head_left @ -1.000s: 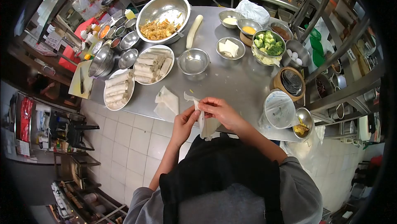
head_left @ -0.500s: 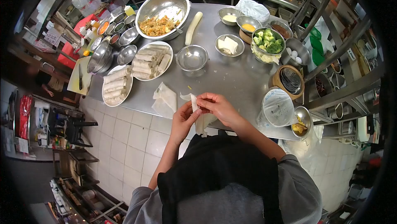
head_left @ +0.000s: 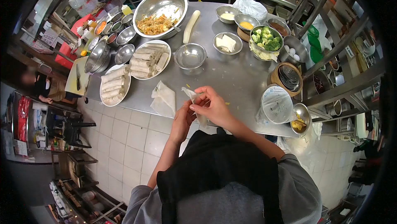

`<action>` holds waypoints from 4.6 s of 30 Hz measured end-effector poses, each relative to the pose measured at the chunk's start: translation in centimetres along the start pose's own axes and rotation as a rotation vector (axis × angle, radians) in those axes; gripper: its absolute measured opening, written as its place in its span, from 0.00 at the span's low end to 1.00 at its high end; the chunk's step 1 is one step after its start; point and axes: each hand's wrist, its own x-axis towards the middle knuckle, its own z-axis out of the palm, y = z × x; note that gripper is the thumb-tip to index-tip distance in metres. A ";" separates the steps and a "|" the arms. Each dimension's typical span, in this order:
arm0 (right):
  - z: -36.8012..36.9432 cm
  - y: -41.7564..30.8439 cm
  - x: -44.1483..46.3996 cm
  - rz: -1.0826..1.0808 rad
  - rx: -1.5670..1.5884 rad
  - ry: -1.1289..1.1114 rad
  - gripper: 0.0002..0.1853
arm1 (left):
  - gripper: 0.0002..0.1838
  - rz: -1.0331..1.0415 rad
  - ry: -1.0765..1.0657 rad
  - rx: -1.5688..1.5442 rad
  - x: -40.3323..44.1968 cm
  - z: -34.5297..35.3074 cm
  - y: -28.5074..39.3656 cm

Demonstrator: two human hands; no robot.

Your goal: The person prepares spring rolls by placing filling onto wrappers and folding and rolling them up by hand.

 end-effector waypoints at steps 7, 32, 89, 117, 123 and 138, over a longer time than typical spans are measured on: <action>-1.0 0.6 0.5 0.105 0.137 -0.047 0.20 | 0.27 -0.036 0.005 0.062 0.1 -0.8 0.2; 0.0 1.3 0.9 -0.068 0.052 -0.006 0.16 | 0.09 0.314 0.322 0.546 0.7 -0.1 -1.0; -10.3 15.0 1.0 0.370 -0.996 0.418 0.15 | 0.31 0.210 0.184 0.792 8.2 -8.6 -10.4; -11.9 15.3 -2.2 0.286 -0.469 0.140 0.15 | 0.17 0.190 0.370 0.875 9.6 -10.5 -11.3; -11.7 13.7 -3.2 0.006 -0.683 0.158 0.11 | 0.28 0.567 -0.100 1.441 4.9 -5.6 -8.1; -11.2 15.9 3.0 -0.070 -0.650 0.445 0.12 | 0.20 0.262 0.394 0.948 10.0 -7.3 -10.7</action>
